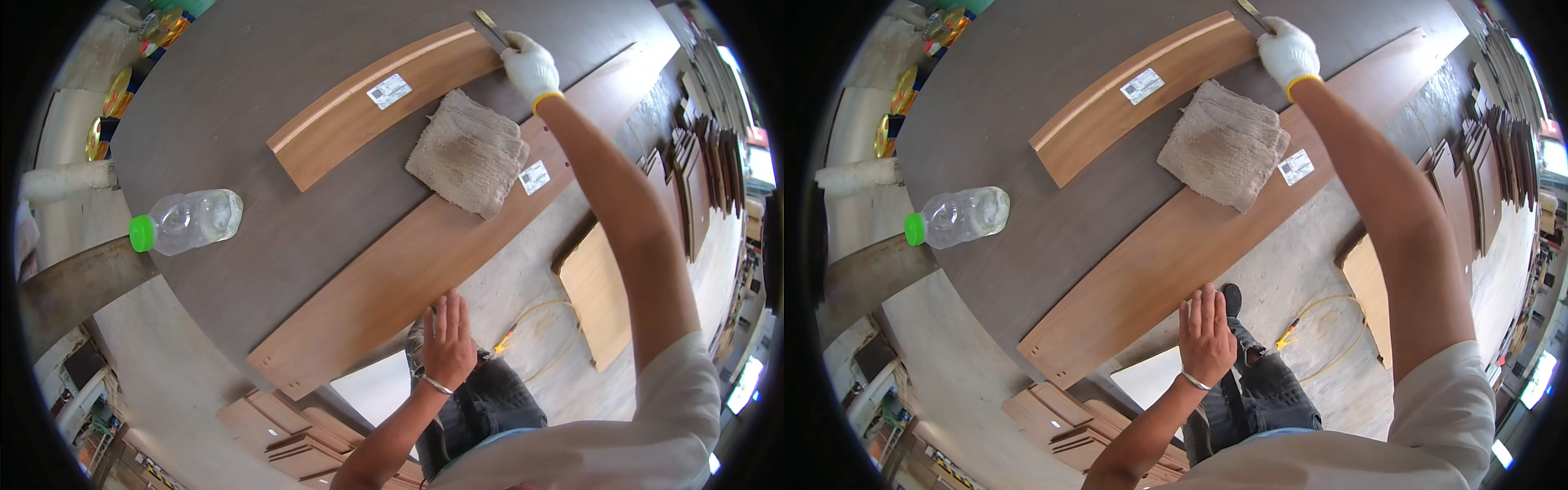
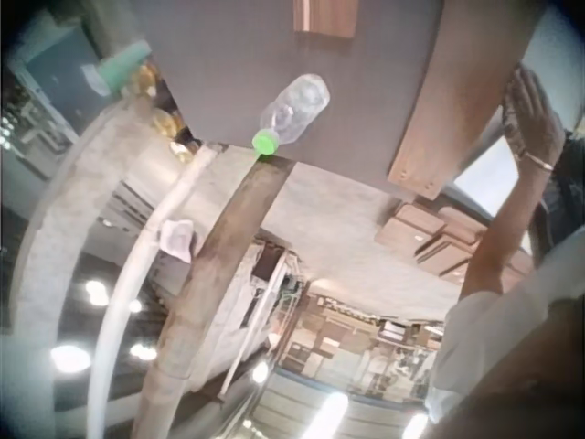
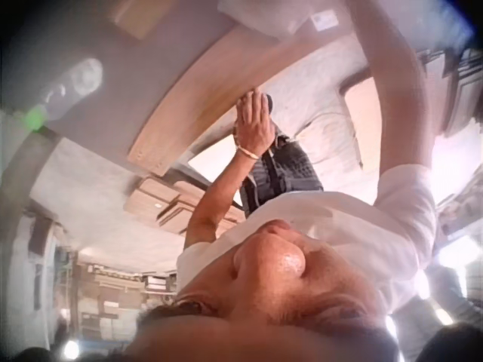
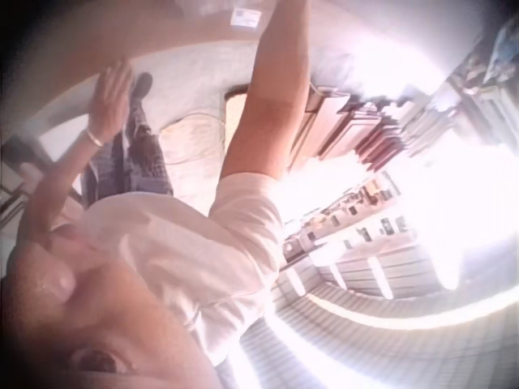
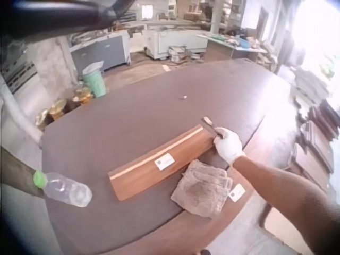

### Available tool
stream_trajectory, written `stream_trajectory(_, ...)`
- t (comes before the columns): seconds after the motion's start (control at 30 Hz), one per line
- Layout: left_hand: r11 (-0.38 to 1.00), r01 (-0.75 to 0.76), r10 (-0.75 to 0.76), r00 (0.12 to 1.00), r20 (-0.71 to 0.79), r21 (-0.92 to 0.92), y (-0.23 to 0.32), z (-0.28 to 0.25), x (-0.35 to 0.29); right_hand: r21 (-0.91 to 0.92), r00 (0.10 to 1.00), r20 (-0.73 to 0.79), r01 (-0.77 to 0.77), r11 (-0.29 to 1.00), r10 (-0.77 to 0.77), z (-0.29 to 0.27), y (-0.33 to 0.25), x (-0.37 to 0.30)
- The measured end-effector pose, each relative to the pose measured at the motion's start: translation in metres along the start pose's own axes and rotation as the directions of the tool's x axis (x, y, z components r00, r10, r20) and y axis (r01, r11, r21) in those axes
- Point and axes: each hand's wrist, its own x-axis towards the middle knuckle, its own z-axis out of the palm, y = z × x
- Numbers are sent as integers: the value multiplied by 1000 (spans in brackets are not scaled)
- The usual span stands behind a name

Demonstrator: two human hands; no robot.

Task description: The person wipes multiple wooden panels on a workbench with a cloth. They pick up panels from a stack, wipe each one, and place them back. The person also uses a small tool to scrape or clean the edges of the panels.

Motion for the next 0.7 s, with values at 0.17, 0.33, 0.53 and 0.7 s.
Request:
stream_trajectory(0.17,991,-24,17,998,52,135,-3,2,-1,-380,987,156,103,919,-46,30,-2,52)
stream_trajectory(0.33,983,-12,3,999,53,182,-11,3,-4,-322,970,229,151,935,-78,47,-43,43)
stream_trajectory(0.53,991,-40,31,997,69,128,2,2,8,-523,969,242,172,835,-48,46,-11,92)
stream_trajectory(0.7,994,-38,36,999,13,104,2,-2,12,-486,961,243,235,842,-129,10,-11,62)
